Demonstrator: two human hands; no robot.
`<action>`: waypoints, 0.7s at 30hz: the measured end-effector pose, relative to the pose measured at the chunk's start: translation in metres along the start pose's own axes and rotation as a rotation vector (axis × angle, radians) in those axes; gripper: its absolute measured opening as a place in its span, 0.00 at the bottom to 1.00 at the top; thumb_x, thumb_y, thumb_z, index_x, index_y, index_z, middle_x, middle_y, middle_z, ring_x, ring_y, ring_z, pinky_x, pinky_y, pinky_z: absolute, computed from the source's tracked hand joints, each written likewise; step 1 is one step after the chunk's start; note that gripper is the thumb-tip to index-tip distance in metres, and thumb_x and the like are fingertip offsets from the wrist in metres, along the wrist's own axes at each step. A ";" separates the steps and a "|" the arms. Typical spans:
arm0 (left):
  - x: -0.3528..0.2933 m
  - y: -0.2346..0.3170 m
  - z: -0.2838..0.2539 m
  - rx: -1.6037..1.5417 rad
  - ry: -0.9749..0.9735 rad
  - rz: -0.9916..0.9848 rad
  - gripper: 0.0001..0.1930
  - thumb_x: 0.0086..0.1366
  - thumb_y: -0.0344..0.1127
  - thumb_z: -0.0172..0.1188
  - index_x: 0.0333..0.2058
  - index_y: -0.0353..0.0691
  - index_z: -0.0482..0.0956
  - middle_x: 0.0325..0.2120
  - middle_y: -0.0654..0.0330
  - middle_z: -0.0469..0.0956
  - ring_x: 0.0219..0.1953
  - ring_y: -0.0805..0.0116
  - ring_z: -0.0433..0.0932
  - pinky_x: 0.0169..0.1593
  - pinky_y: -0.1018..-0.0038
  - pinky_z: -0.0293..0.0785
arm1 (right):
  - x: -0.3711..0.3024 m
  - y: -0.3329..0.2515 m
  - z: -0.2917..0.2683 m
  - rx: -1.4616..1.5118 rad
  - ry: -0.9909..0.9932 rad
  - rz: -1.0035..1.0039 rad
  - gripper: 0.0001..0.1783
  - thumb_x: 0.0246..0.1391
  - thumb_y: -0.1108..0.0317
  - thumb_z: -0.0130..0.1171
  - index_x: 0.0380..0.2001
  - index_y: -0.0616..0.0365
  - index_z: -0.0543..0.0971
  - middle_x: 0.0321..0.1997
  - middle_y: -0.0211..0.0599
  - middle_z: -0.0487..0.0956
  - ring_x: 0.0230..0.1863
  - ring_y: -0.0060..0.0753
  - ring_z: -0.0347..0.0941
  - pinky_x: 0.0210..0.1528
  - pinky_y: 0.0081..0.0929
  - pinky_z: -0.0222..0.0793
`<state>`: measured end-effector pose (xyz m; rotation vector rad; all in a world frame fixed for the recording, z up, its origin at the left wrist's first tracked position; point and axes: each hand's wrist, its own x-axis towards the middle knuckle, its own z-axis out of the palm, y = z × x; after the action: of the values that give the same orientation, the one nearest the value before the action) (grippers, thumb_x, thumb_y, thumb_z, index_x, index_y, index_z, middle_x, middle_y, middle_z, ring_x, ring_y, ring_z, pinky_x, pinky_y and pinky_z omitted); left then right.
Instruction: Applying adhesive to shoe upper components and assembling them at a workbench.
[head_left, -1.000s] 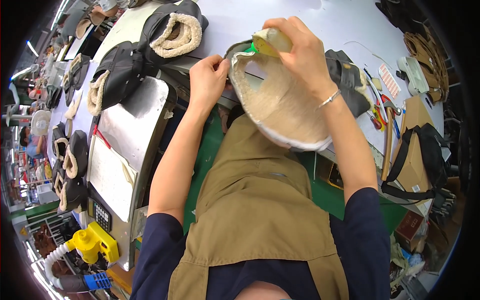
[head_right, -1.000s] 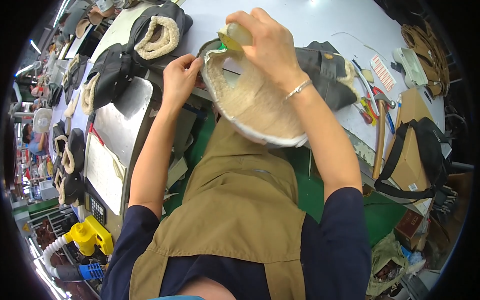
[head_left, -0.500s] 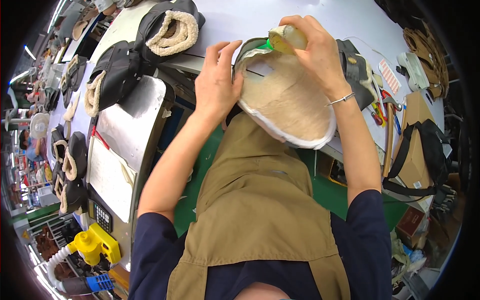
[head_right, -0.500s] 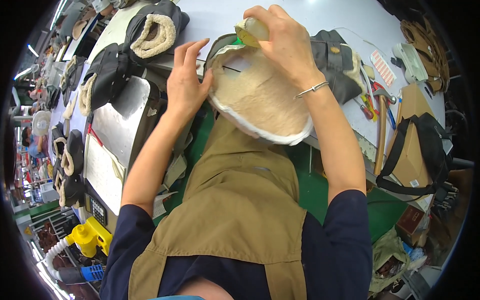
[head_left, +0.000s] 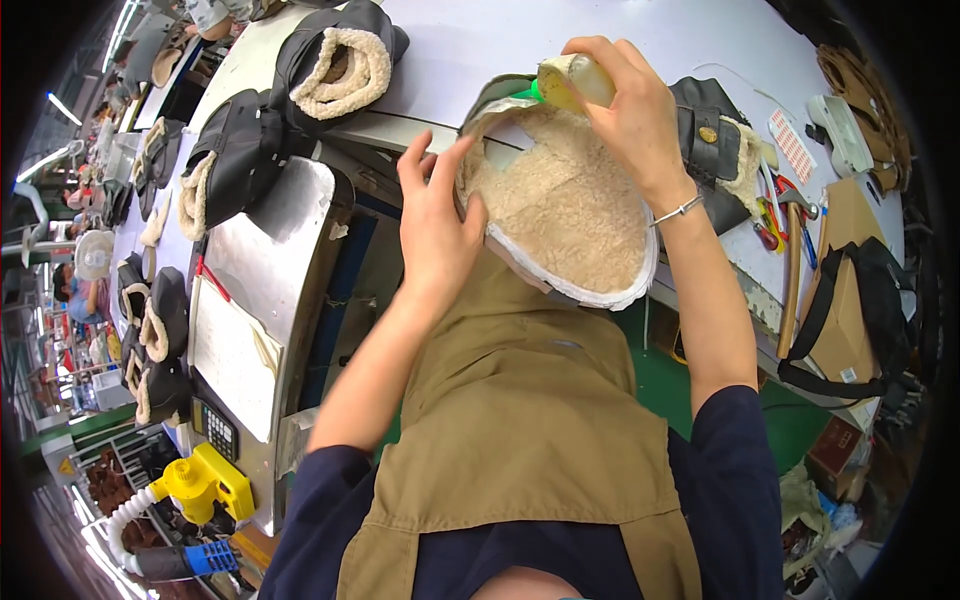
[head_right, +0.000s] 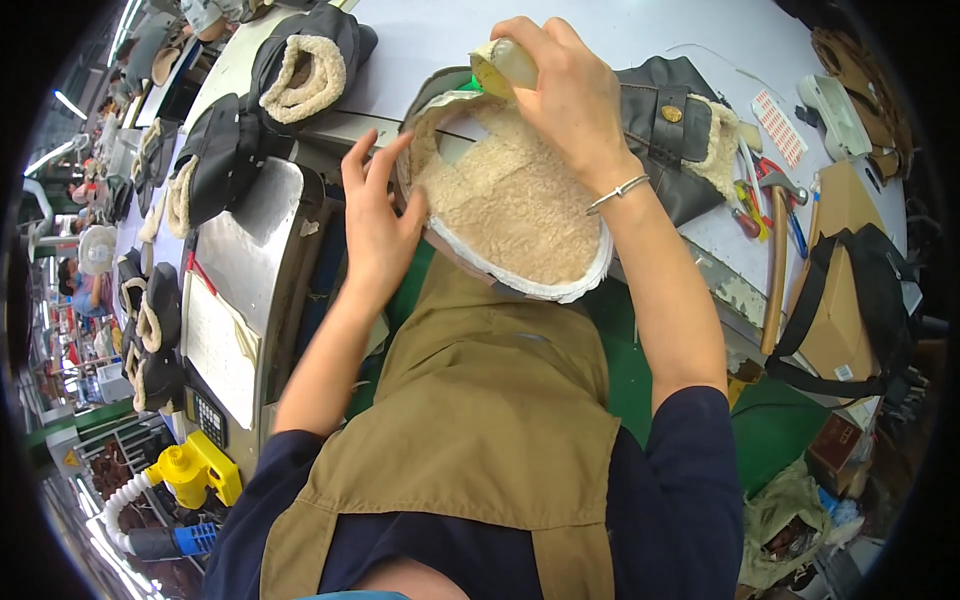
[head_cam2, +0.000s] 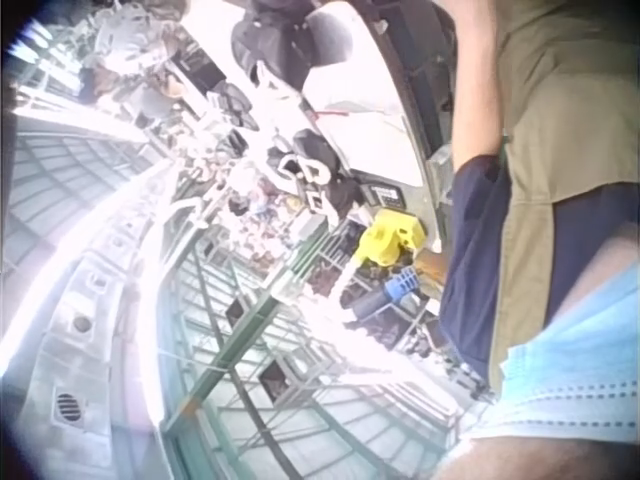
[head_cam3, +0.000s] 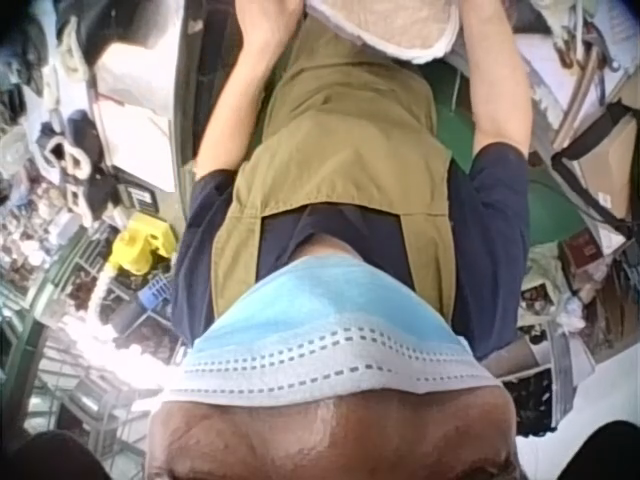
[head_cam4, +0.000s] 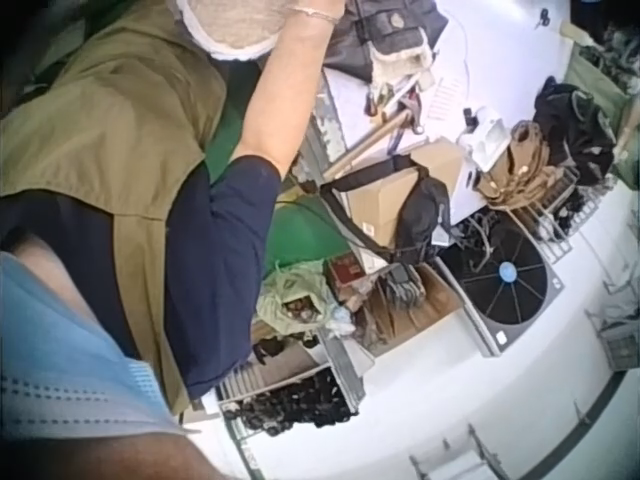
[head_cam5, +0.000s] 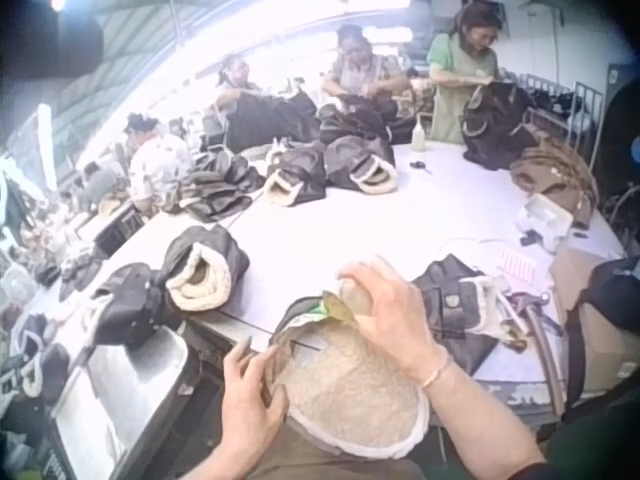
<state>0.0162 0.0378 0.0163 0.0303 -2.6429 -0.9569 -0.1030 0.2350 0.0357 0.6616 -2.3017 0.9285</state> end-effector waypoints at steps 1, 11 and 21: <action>-0.009 -0.001 0.007 0.008 0.078 -0.014 0.27 0.55 0.24 0.60 0.55 0.47 0.72 0.62 0.47 0.57 0.54 0.47 0.71 0.50 0.62 0.75 | -0.002 0.000 0.000 0.008 0.011 0.019 0.16 0.48 0.67 0.63 0.43 0.40 0.77 0.30 0.35 0.73 0.32 0.45 0.75 0.33 0.38 0.72; 0.061 -0.027 0.013 -0.059 0.196 0.110 0.15 0.56 0.18 0.52 0.40 0.37 0.81 0.42 0.50 0.75 0.45 0.50 0.76 0.49 0.63 0.73 | -0.010 -0.007 -0.001 -0.215 0.184 -0.104 0.22 0.42 0.75 0.65 0.43 0.42 0.78 0.31 0.32 0.71 0.31 0.39 0.73 0.30 0.33 0.70; 0.042 0.023 0.033 0.072 0.293 0.169 0.10 0.57 0.29 0.61 0.38 0.43 0.84 0.35 0.57 0.75 0.40 0.62 0.74 0.44 0.70 0.70 | -0.018 0.008 -0.002 -0.289 0.128 -0.128 0.26 0.37 0.77 0.62 0.42 0.38 0.78 0.30 0.28 0.68 0.32 0.33 0.72 0.26 0.30 0.71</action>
<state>-0.0316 0.0708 0.0200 -0.0332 -2.3662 -0.7398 -0.0944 0.2454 0.0215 0.5981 -2.1932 0.5480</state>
